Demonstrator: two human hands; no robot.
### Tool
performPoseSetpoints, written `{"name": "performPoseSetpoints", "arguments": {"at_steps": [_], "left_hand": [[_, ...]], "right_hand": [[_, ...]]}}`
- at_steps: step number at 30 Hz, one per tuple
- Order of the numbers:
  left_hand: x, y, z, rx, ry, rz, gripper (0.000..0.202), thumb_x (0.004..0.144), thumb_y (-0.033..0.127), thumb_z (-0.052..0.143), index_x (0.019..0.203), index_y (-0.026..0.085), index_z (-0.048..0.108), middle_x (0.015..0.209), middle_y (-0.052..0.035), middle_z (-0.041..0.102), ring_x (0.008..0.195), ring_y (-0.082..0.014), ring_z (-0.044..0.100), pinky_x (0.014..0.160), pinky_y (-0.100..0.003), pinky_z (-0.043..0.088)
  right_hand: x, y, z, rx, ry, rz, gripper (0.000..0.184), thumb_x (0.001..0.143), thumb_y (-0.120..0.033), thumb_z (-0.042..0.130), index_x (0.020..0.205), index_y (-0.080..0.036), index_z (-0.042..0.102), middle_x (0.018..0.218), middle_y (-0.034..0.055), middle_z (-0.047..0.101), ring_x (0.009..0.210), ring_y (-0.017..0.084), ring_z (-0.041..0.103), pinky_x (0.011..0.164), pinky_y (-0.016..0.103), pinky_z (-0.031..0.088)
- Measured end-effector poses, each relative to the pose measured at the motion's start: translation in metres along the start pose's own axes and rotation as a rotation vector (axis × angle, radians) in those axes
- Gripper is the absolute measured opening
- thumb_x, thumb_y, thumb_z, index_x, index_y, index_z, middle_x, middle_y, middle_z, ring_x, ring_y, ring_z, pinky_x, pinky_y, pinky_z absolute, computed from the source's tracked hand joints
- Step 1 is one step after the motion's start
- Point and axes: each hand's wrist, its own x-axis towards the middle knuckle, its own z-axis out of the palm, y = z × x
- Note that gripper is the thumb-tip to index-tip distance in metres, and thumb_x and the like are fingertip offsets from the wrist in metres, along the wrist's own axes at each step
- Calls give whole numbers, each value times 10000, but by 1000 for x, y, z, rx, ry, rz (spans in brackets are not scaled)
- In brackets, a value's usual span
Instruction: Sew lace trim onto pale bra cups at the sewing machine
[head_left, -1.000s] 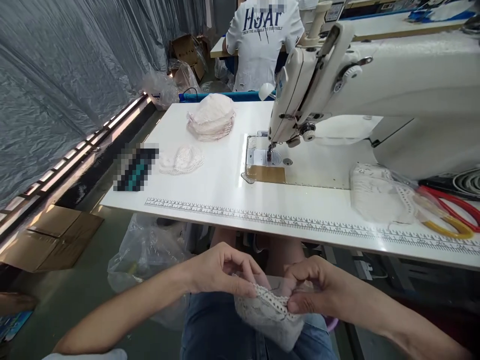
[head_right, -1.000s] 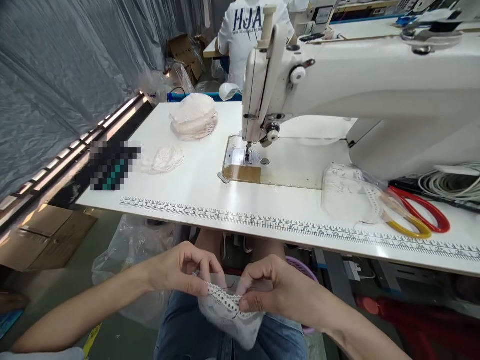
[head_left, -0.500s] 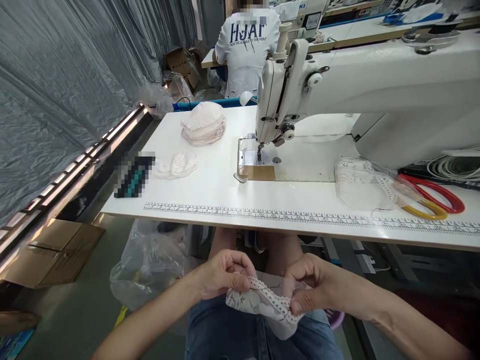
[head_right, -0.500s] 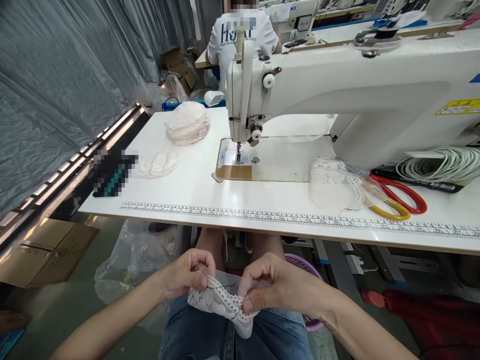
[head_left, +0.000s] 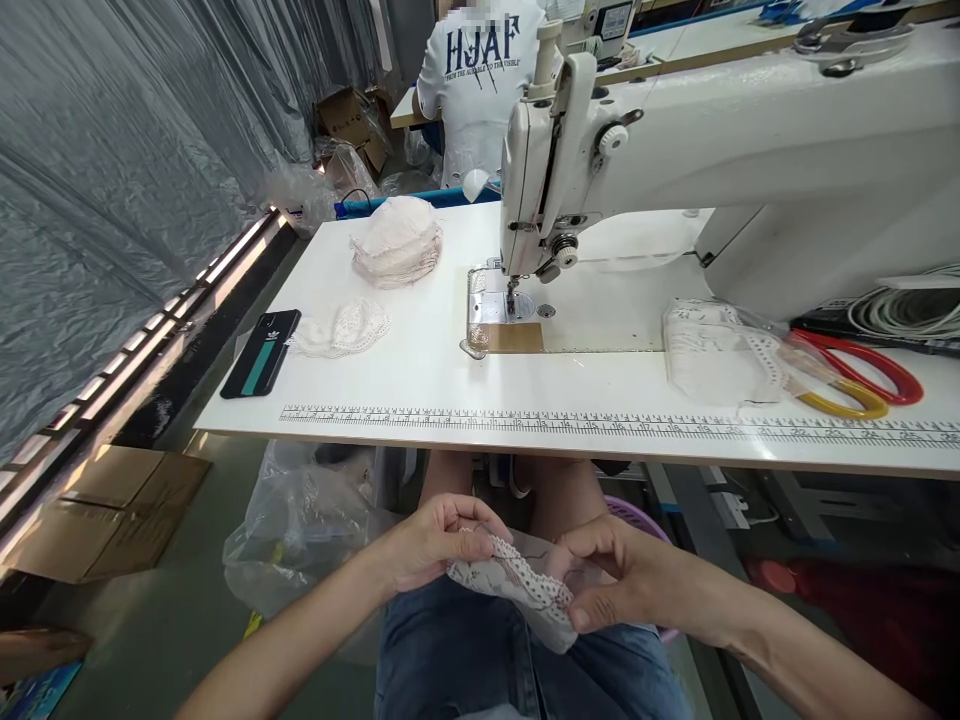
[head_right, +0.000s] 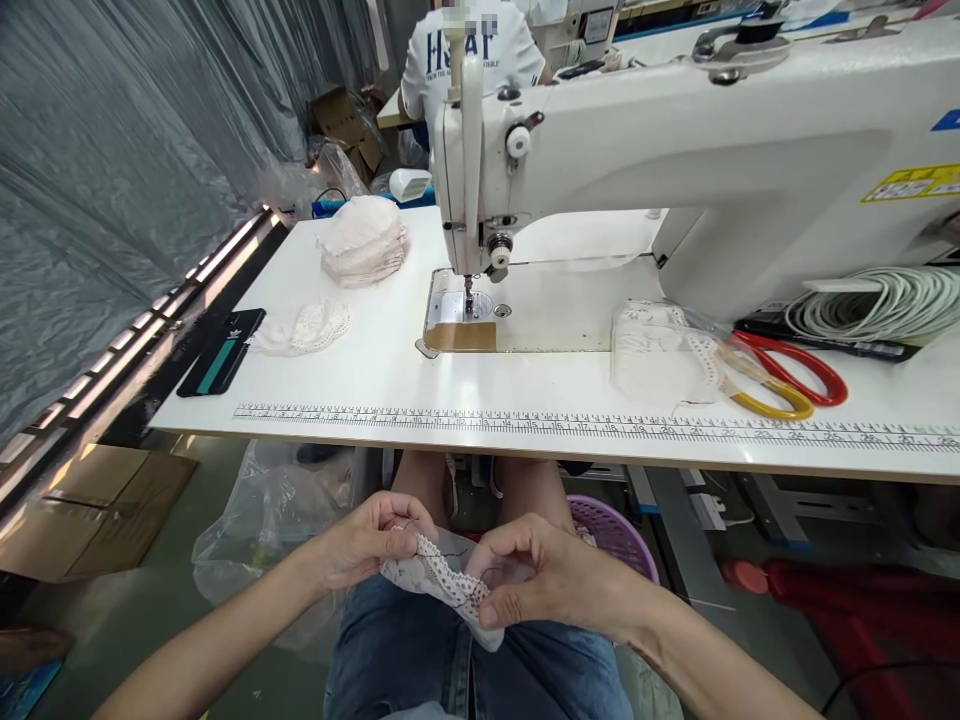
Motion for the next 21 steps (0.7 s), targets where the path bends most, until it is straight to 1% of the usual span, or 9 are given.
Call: {"name": "performPoseSetpoints", "arguments": {"at_steps": [5, 8, 13, 15, 18, 20, 21], "left_hand": [[-1, -1, -1, 30, 22, 6, 374, 527, 316, 874, 735, 90, 659, 665, -29, 682, 572, -86, 610, 575, -175, 462], [-1, -4, -3, 51, 4, 0, 394, 541, 359, 862, 689, 102, 602, 638, -15, 656, 583, -85, 591, 581, -180, 440], [-1, -12, -6, 38, -55, 8, 414, 572, 395, 840, 679, 112, 559, 545, 39, 557, 496, -36, 479, 491, -139, 350], [-1, -14, -6, 14, -71, -3, 411, 573, 391, 841, 710, 113, 572, 546, 40, 555, 480, -36, 473, 473, -137, 345], [-1, -14, -5, -22, -82, -38, 421, 573, 380, 846, 803, 117, 611, 583, 17, 600, 476, -55, 508, 473, -150, 368], [-2, -13, -3, -32, -102, -53, 457, 582, 379, 842, 900, 119, 642, 611, 4, 623, 498, -72, 539, 507, -168, 401], [-1, -14, -3, -34, -110, -56, 502, 567, 374, 850, 952, 122, 651, 653, -9, 642, 542, -86, 567, 547, -183, 427]], "right_hand": [[4, 9, 4, -46, 33, -32, 250, 646, -342, 806, 776, -145, 722, 685, -18, 619, 643, 102, 536, 607, 198, 411], [7, 14, 6, -103, 63, -68, 222, 666, -353, 793, 739, -155, 724, 713, -20, 603, 683, 113, 542, 630, 202, 415], [7, 17, 3, -174, 39, -65, 226, 722, -379, 750, 772, -159, 732, 732, -10, 589, 692, 124, 537, 623, 214, 396], [5, 15, 2, -185, 24, -69, 218, 727, -372, 747, 763, -158, 732, 731, -10, 580, 691, 123, 525, 623, 216, 385], [2, 11, 1, -181, 11, -74, 195, 723, -359, 753, 752, -166, 738, 742, -9, 590, 711, 128, 531, 651, 222, 382], [0, 12, -1, -155, 13, -70, 195, 704, -366, 767, 734, -176, 738, 746, -8, 593, 722, 134, 539, 663, 229, 388], [-1, 13, -3, -137, 23, -73, 203, 691, -374, 775, 721, -178, 733, 740, -8, 586, 719, 135, 538, 662, 233, 391]]}}
